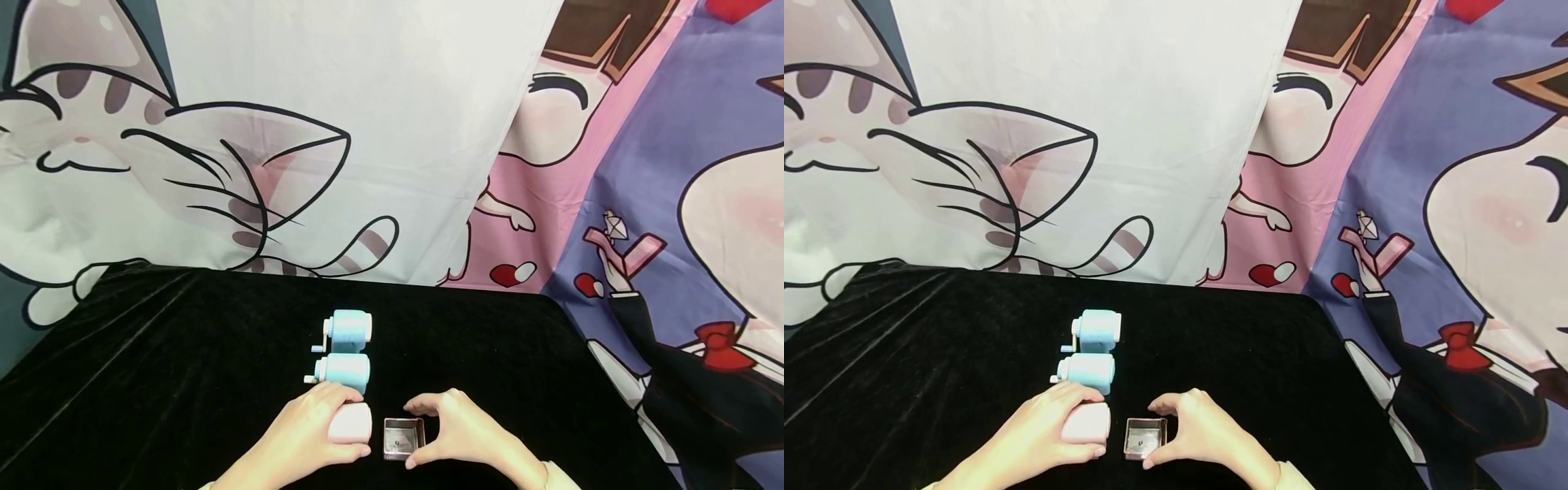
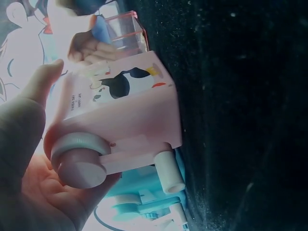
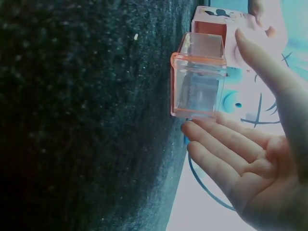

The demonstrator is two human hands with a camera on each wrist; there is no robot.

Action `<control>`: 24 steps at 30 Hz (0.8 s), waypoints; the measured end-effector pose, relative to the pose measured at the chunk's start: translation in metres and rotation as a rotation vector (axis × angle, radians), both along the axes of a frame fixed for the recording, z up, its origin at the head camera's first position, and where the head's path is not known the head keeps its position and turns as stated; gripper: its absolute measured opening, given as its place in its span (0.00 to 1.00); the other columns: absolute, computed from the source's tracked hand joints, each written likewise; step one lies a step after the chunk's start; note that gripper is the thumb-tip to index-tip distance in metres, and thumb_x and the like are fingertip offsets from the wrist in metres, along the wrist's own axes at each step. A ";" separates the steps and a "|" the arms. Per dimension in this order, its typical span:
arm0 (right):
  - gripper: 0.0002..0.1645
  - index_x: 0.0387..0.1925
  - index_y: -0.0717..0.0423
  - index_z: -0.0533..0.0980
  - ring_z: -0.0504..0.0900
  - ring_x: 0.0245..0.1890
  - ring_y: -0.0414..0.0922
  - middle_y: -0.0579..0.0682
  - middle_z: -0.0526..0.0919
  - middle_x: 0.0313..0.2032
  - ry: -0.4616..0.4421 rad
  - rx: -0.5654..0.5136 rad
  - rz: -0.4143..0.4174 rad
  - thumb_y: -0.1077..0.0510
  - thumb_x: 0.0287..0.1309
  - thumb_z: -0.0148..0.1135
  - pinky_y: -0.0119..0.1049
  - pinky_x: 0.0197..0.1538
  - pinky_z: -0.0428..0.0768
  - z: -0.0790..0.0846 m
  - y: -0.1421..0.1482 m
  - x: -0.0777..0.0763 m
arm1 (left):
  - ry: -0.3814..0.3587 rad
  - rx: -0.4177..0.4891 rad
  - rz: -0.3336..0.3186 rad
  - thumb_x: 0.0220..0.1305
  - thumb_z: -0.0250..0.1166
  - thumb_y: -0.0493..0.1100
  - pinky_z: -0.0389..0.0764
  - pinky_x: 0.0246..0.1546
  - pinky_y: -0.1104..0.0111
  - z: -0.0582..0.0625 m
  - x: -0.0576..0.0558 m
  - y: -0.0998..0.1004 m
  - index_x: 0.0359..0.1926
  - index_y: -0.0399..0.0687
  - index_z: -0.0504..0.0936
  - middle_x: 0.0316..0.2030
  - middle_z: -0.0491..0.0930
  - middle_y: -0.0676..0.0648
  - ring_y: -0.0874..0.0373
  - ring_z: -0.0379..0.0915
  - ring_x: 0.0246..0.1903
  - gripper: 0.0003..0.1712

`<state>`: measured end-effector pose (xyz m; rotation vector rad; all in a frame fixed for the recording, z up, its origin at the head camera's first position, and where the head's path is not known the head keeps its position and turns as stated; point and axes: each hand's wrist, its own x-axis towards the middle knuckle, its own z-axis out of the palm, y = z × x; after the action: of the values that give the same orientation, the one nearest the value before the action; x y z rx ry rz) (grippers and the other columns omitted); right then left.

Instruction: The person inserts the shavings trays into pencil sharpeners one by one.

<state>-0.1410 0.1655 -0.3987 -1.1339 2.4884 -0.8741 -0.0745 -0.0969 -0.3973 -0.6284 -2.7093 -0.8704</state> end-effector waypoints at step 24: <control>0.33 0.44 0.47 0.75 0.77 0.40 0.33 0.40 0.81 0.41 0.007 0.009 -0.015 0.37 0.35 0.71 0.33 0.43 0.78 -0.006 0.005 0.007 | -0.048 -0.006 -0.016 0.44 0.69 0.62 0.73 0.30 0.69 -0.008 0.000 0.001 0.43 0.57 0.74 0.37 0.74 0.60 0.65 0.66 0.33 0.27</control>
<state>-0.1345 0.1705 -0.4048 -1.1183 2.5068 -0.8640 -0.0746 -0.0964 -0.4048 -0.6386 -2.7543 -0.8929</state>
